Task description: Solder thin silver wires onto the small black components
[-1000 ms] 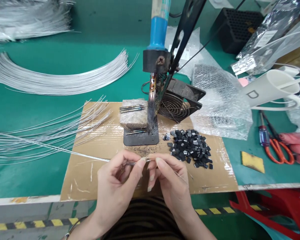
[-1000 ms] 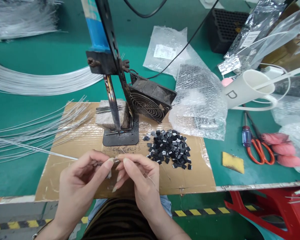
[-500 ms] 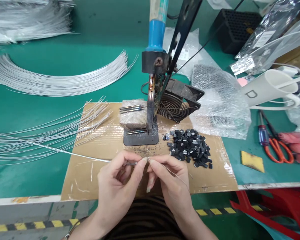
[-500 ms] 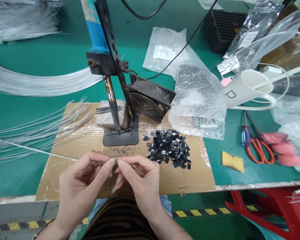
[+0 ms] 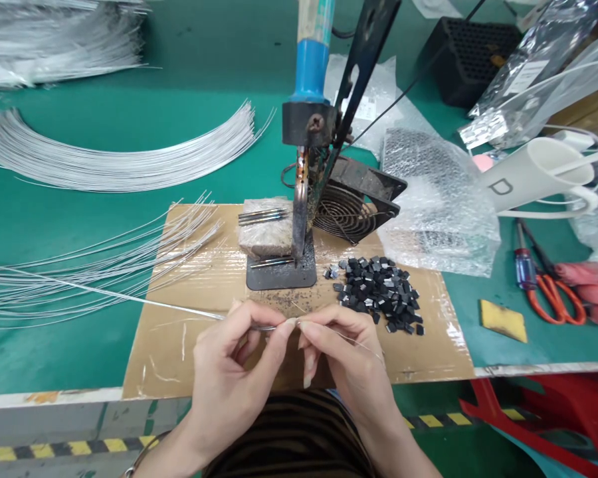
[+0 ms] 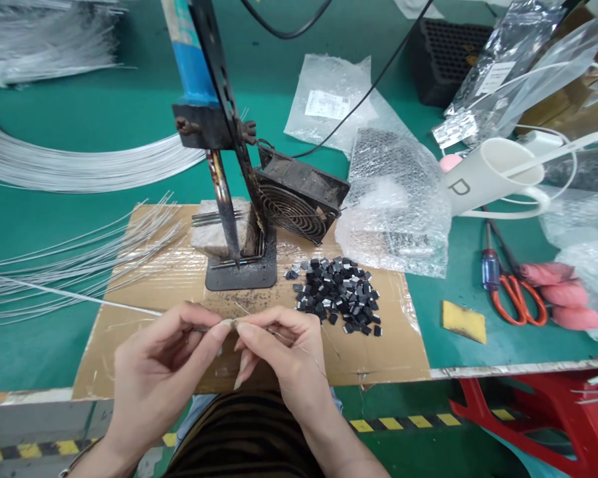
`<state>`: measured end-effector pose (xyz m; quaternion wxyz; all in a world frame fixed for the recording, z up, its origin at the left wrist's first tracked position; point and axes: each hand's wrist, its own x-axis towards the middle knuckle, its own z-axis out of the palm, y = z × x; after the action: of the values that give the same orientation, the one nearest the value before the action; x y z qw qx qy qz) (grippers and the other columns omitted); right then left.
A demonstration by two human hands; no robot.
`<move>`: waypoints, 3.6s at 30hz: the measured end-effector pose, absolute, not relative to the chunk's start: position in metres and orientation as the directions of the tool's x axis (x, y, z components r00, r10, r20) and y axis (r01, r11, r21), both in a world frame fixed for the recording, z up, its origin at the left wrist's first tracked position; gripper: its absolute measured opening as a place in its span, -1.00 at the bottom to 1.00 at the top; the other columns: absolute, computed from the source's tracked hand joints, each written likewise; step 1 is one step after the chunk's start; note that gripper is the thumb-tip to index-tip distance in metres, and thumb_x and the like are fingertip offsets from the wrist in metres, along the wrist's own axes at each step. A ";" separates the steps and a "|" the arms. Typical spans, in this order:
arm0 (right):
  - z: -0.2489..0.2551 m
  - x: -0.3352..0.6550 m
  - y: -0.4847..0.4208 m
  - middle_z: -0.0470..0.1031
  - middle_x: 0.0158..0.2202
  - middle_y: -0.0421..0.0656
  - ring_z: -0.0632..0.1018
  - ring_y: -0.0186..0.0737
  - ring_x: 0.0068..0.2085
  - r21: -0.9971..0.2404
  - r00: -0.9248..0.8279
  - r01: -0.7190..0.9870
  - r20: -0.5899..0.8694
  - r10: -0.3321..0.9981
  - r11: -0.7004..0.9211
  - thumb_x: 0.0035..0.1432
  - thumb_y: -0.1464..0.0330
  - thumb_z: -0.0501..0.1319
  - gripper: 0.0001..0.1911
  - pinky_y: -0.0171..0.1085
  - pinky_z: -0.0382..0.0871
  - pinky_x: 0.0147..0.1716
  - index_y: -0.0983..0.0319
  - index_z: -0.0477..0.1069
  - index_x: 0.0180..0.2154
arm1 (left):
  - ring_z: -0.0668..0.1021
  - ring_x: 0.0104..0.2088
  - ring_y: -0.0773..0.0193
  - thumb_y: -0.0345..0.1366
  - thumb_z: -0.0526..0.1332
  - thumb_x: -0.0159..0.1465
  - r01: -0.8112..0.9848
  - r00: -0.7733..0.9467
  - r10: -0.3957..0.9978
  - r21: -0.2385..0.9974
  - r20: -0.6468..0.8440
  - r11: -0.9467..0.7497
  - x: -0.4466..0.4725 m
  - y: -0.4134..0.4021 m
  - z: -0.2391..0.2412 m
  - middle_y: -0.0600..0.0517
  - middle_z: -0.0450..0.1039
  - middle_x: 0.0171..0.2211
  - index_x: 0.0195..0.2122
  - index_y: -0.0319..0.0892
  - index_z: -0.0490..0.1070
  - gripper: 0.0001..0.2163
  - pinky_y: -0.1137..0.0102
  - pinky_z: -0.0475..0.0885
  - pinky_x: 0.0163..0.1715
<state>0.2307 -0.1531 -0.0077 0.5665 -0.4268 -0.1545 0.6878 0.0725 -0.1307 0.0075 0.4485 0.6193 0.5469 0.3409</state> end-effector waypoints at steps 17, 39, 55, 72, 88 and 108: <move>-0.010 0.231 -0.155 0.61 -0.51 -0.23 0.53 -0.42 -0.64 -0.658 -0.023 -0.680 -0.421 0.907 -0.323 0.16 0.27 0.50 -0.86 -0.45 0.51 -0.64 0.22 0.71 -0.33 | 0.27 -0.59 0.40 -0.31 0.33 0.38 0.389 0.140 0.990 0.920 -0.003 -0.052 0.077 -0.133 0.003 0.17 0.30 -0.59 -0.30 -0.11 0.51 -0.91 0.52 0.23 -0.61; -0.014 0.240 -0.165 0.65 -0.37 -0.12 0.64 -0.31 -0.47 -0.815 0.226 -0.576 -0.239 0.945 -0.068 0.46 0.12 0.18 -0.59 -0.36 0.62 -0.50 0.20 0.74 -0.16 | 0.45 -0.55 0.44 -0.35 0.36 0.32 0.332 0.017 1.000 0.943 0.010 -0.015 0.079 -0.133 0.001 0.13 0.52 -0.47 -0.30 -0.11 0.55 -0.95 0.58 0.29 -0.57; -0.027 0.275 -0.124 0.61 -0.21 -0.09 0.57 -0.02 -0.16 -0.501 0.178 0.866 0.314 0.933 0.003 0.35 0.40 0.32 -0.83 -0.06 0.50 -0.12 0.31 0.61 -0.06 | 0.51 -0.45 0.37 -0.34 0.33 0.35 0.425 0.111 0.994 0.903 0.023 -0.069 0.073 -0.132 0.003 0.09 0.55 -0.40 -0.25 -0.10 0.58 -0.97 0.49 0.33 -0.48; -0.030 0.280 -0.132 0.58 -0.25 -0.17 0.64 -0.18 -0.23 -0.592 0.240 0.805 0.286 0.928 -0.026 0.33 0.47 0.32 -0.91 -0.21 0.57 -0.15 0.23 0.59 -0.15 | 0.42 -0.51 0.38 -0.32 0.33 0.36 0.423 0.116 0.993 0.905 -0.001 -0.049 0.072 -0.128 0.005 0.12 0.50 -0.45 -0.28 -0.09 0.57 -0.94 0.47 0.28 -0.51; -0.026 0.284 -0.129 0.57 -0.26 -0.14 0.63 -0.16 -0.25 -0.577 0.201 0.816 0.239 0.950 -0.028 0.34 0.43 0.28 -0.92 -0.20 0.56 -0.19 0.22 0.57 -0.15 | 0.46 -0.48 0.37 -0.32 0.33 0.37 0.442 0.129 0.992 0.894 0.015 -0.071 0.073 -0.125 0.006 0.09 0.55 -0.41 -0.27 -0.10 0.59 -0.94 0.46 0.31 -0.48; -0.021 0.282 -0.125 0.58 -0.30 -0.15 0.57 -0.08 -0.23 -0.510 0.166 0.860 0.298 0.940 0.009 0.32 0.43 0.32 -0.95 -0.13 0.50 -0.22 0.21 0.57 -0.18 | 0.31 -0.53 0.38 -0.26 0.32 0.37 0.466 0.118 0.992 0.884 -0.035 -0.024 0.073 -0.123 0.010 0.11 0.47 -0.45 -0.31 -0.11 0.57 -0.89 0.44 0.23 -0.52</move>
<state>0.2818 -0.1250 -0.0212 0.3035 -0.7007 -0.6423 0.0656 0.0725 -0.1227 0.0102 0.3962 0.6339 0.5752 0.3322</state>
